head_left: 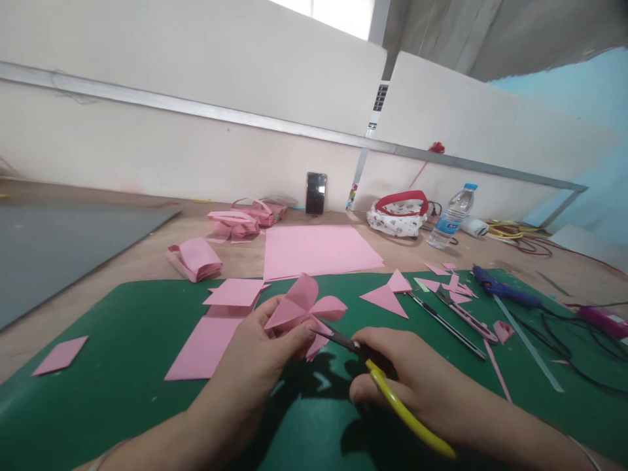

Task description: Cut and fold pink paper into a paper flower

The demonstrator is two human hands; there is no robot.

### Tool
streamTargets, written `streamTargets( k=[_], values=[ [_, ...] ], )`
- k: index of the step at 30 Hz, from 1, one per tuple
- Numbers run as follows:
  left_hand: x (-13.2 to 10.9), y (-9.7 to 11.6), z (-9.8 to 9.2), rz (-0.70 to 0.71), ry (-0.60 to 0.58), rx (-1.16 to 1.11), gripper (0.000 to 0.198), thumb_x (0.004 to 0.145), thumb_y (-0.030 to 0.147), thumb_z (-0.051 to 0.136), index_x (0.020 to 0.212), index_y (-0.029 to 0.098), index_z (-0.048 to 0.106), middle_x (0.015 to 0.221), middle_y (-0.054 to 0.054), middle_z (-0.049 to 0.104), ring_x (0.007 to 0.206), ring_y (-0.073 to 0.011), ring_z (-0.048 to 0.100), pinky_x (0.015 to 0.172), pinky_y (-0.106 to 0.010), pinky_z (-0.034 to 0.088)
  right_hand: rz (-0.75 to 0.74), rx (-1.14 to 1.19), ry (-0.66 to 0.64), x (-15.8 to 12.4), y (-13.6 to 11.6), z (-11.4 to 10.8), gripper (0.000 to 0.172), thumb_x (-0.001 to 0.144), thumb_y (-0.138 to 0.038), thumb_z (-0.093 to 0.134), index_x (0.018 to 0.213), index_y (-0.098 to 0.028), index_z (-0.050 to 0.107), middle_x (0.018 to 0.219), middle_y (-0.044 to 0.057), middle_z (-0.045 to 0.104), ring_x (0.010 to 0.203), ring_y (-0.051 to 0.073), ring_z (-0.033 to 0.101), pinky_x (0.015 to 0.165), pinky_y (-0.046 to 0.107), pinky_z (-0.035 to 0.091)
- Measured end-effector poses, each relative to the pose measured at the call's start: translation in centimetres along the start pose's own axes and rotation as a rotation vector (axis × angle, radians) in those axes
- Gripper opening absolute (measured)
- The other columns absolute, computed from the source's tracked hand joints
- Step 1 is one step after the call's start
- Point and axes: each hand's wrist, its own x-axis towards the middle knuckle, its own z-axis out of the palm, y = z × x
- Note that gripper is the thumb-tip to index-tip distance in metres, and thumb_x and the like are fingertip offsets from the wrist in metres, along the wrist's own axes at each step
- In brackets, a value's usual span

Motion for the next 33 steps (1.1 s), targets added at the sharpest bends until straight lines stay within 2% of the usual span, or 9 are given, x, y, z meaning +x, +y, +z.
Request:
streamTargets(
  k=[4,14,20,27,33],
  values=[
    [0.0,0.0,-0.1,-0.006,-0.001,0.022,0.029,0.072,0.033,0.073,0.094,0.018,0.063,0.078,-0.003,0.069,0.069,-0.0172,0.056,0.066,-0.029,0.043,-0.003,-0.047,0.037,-0.1,0.1,0.4,0.029,0.079,-0.039,0.068,0.071,-0.020,0.047,0.068,-0.006,0.049,0.060,0.010,0.038,0.051,0.022,0.025],
    [-0.1,0.0,0.2,-0.010,0.005,0.009,0.024,0.073,0.034,0.073,0.088,0.018,0.062,0.081,-0.003,0.067,0.076,-0.0193,0.059,0.067,-0.029,0.044,0.011,-0.118,0.112,-0.1,0.0,1.1,0.031,0.078,-0.040,0.068,0.070,-0.020,0.046,0.067,-0.006,0.049,0.060,0.010,0.037,0.052,0.023,0.024],
    [-0.1,0.0,0.3,-0.008,0.019,-0.013,0.025,0.068,0.036,0.076,0.081,0.020,0.062,0.074,-0.001,0.068,0.065,-0.0157,0.055,0.062,-0.027,0.040,0.026,-0.124,0.103,0.0,0.0,1.1,0.032,0.079,-0.040,0.068,0.069,-0.020,0.045,0.065,-0.006,0.047,0.058,0.010,0.035,0.051,0.023,0.024],
    [-0.1,0.0,0.4,-0.026,0.040,-0.010,0.022,0.069,0.035,0.075,0.081,0.021,0.062,0.072,0.000,0.067,0.073,-0.0180,0.058,0.066,-0.027,0.042,0.014,-0.114,0.109,-0.1,0.0,1.1,0.033,0.078,-0.040,0.068,0.067,-0.019,0.045,0.063,-0.007,0.046,0.057,0.009,0.035,0.051,0.022,0.024],
    [-0.2,0.0,0.4,0.002,0.040,0.036,0.020,0.073,0.034,0.072,0.080,0.021,0.060,0.068,0.001,0.066,0.065,-0.0163,0.057,0.061,-0.026,0.041,-0.002,-0.122,0.121,0.0,0.1,1.1,0.035,0.078,-0.042,0.068,0.066,-0.019,0.045,0.061,-0.007,0.045,0.056,0.009,0.034,0.051,0.022,0.023]
  ],
)
